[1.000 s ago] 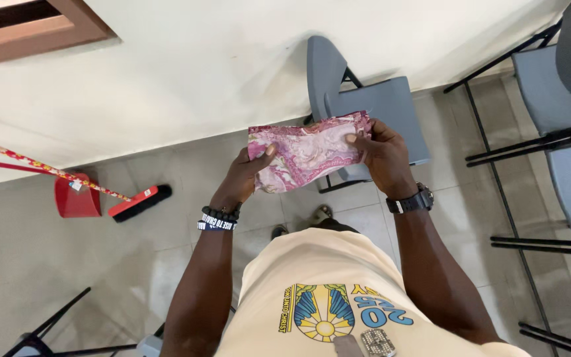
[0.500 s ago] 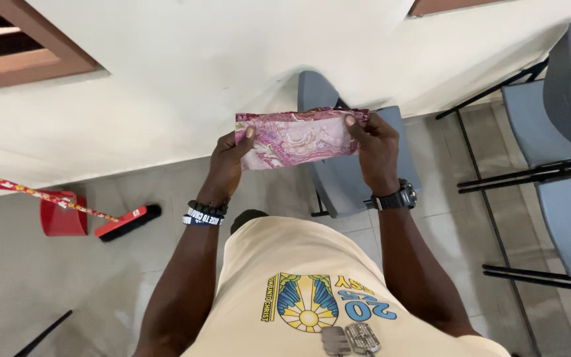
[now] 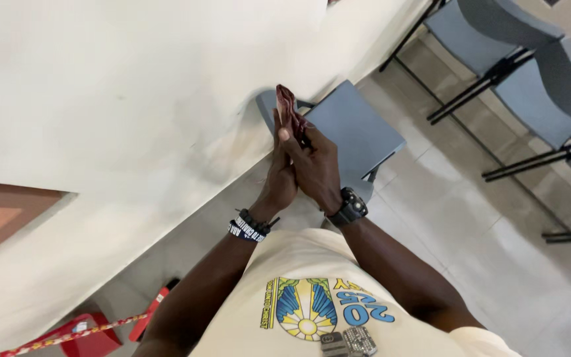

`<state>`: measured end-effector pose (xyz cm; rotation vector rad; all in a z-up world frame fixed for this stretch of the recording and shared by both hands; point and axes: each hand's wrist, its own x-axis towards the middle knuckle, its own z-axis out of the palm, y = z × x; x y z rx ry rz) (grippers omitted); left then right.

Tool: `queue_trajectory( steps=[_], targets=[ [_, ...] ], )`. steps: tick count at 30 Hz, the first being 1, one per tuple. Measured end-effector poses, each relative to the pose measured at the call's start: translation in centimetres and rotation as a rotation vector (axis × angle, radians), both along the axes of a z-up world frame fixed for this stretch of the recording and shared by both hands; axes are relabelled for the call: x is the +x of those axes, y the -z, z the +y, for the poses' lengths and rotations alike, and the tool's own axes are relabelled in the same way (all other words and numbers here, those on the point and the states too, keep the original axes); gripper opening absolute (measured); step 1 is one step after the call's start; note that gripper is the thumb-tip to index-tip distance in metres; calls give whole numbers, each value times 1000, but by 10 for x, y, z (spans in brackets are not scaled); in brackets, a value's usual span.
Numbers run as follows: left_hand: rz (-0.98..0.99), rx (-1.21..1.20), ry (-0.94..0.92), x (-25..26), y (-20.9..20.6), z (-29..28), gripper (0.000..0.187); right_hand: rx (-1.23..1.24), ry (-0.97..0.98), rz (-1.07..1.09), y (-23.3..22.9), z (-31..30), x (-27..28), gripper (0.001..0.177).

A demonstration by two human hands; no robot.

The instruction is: The person wipes the surface and edges of several chairs using a cloth, then folds the cloth into a square.

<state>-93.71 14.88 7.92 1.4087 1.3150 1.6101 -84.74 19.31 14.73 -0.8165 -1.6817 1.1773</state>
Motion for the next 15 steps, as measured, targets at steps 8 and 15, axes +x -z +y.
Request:
queue_trajectory(
  steps=[8,15],
  targets=[
    [-269,68,351,-75,-10,-28,127,-292,160,-27,39,-29,-24,25],
    [-78,-50,367,-136,6,-16,82,-434,-103,182,49,-36,19,12]
  ],
)
